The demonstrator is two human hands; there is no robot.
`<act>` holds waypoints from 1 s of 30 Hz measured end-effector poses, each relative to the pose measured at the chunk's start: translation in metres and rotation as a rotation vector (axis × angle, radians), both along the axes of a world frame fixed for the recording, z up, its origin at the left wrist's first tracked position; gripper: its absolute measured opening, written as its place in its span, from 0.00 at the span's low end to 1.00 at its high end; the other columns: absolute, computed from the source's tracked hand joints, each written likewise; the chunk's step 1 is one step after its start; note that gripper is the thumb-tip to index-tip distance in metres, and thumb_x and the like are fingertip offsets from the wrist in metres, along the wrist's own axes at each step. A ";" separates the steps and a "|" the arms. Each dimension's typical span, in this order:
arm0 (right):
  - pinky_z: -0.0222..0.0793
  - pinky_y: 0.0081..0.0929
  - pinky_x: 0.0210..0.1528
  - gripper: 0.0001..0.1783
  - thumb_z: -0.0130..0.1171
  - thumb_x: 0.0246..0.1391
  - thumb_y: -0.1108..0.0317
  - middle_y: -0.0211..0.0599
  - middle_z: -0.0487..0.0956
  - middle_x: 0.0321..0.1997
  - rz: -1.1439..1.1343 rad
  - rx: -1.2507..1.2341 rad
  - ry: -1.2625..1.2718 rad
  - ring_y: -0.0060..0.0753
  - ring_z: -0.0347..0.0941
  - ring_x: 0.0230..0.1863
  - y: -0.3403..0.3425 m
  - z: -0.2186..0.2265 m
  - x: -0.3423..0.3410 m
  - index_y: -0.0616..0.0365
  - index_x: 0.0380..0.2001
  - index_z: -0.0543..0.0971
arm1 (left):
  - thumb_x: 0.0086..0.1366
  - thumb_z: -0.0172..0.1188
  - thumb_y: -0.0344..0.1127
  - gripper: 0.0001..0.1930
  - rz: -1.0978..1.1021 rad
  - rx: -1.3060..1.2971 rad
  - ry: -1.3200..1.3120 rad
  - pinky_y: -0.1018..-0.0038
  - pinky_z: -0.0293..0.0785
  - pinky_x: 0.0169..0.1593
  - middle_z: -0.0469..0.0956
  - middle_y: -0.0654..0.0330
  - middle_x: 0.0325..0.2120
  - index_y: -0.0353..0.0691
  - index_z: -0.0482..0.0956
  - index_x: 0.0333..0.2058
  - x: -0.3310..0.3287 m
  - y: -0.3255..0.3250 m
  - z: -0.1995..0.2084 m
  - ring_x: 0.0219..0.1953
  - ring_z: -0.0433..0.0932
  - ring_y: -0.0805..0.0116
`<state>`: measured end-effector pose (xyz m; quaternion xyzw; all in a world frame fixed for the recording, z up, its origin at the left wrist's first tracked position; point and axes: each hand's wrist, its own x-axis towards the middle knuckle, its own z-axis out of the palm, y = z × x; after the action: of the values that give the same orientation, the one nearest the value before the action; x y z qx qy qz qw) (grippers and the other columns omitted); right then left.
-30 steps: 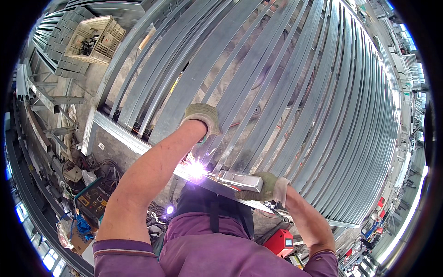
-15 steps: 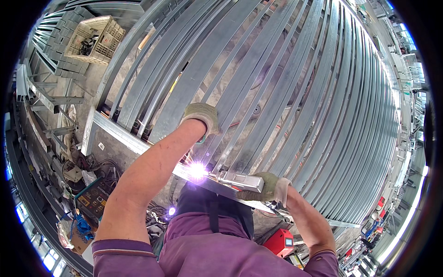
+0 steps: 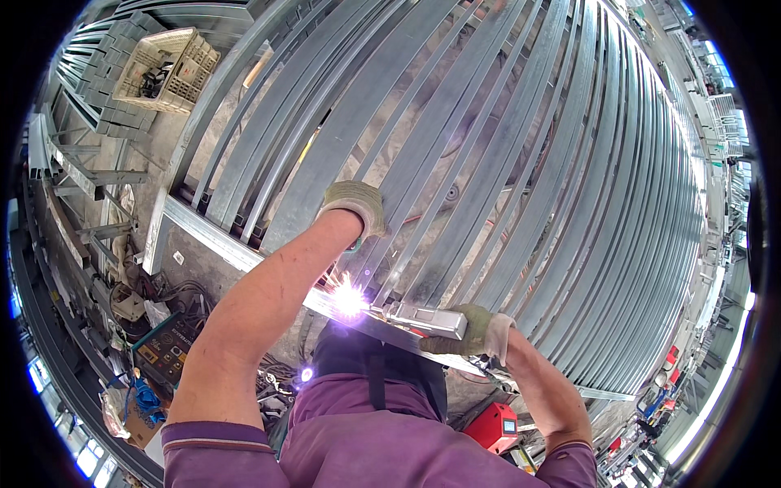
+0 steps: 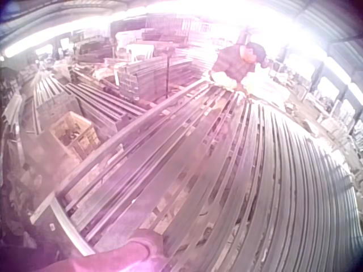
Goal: The person welds a metal frame using a handheld welding tool, moving along the joints to create continuous welds. The person wears gloves and a purple shirt while working in a workshop with stacked metal materials.
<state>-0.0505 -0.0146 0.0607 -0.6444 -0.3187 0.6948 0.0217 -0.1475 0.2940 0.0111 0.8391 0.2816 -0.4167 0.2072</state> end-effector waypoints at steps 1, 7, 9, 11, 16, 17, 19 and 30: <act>0.81 0.37 0.60 0.44 0.79 0.49 0.31 0.43 0.90 0.54 -0.003 -0.007 0.000 0.45 0.87 0.57 0.001 0.001 0.000 0.50 0.61 0.86 | 0.58 0.74 0.69 0.34 -0.001 0.000 0.001 0.59 0.85 0.56 0.91 0.52 0.47 0.46 0.92 0.51 0.000 0.000 0.000 0.51 0.90 0.54; 0.81 0.38 0.61 0.45 0.78 0.50 0.31 0.42 0.89 0.56 -0.012 0.026 0.031 0.46 0.86 0.58 -0.008 -0.007 0.001 0.50 0.62 0.85 | 0.58 0.74 0.68 0.34 0.006 0.001 0.004 0.58 0.86 0.56 0.91 0.52 0.48 0.46 0.92 0.51 0.000 -0.001 -0.002 0.51 0.90 0.53; 0.80 0.38 0.61 0.45 0.78 0.51 0.30 0.43 0.89 0.56 0.008 0.031 0.029 0.47 0.86 0.58 -0.007 -0.005 0.002 0.50 0.63 0.84 | 0.58 0.74 0.68 0.34 0.007 -0.002 0.003 0.58 0.86 0.56 0.91 0.52 0.48 0.46 0.92 0.52 0.000 -0.001 0.000 0.51 0.90 0.53; 0.80 0.37 0.61 0.45 0.78 0.51 0.30 0.43 0.89 0.56 0.021 0.029 0.022 0.47 0.86 0.59 -0.003 0.000 0.002 0.50 0.63 0.84 | 0.58 0.74 0.68 0.35 0.004 -0.001 0.001 0.58 0.86 0.57 0.91 0.51 0.48 0.46 0.92 0.52 0.000 -0.001 -0.001 0.51 0.90 0.52; 0.80 0.37 0.61 0.45 0.78 0.51 0.30 0.43 0.89 0.57 0.005 0.079 0.059 0.47 0.86 0.59 -0.022 -0.023 0.002 0.50 0.63 0.84 | 0.59 0.73 0.69 0.36 -0.007 -0.013 0.010 0.57 0.85 0.57 0.91 0.51 0.49 0.45 0.92 0.52 0.002 0.000 -0.001 0.52 0.90 0.51; 0.80 0.37 0.61 0.45 0.78 0.51 0.30 0.43 0.89 0.57 -0.009 0.098 0.078 0.48 0.86 0.59 -0.021 -0.023 0.001 0.50 0.63 0.84 | 0.58 0.73 0.69 0.36 -0.005 -0.011 0.016 0.57 0.85 0.57 0.91 0.51 0.49 0.45 0.92 0.52 0.002 0.000 -0.001 0.52 0.90 0.51; 0.80 0.37 0.61 0.45 0.78 0.51 0.30 0.43 0.89 0.57 -0.012 0.060 0.071 0.47 0.86 0.59 -0.019 -0.018 0.003 0.50 0.63 0.84 | 0.58 0.74 0.70 0.36 -0.002 -0.008 0.029 0.57 0.85 0.57 0.90 0.51 0.49 0.45 0.92 0.52 0.002 0.000 -0.001 0.52 0.90 0.51; 0.80 0.37 0.61 0.42 0.78 0.52 0.33 0.42 0.89 0.57 -0.016 0.094 0.072 0.45 0.86 0.58 -0.024 -0.019 0.005 0.47 0.63 0.84 | 0.59 0.74 0.68 0.35 -0.003 -0.012 0.026 0.58 0.85 0.57 0.91 0.51 0.49 0.44 0.92 0.52 0.003 0.000 0.006 0.53 0.90 0.51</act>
<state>-0.0459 -0.0384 0.0421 -0.6197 -0.3449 0.7016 0.0690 -0.1448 0.2940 0.0172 0.8327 0.2805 -0.4298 0.2080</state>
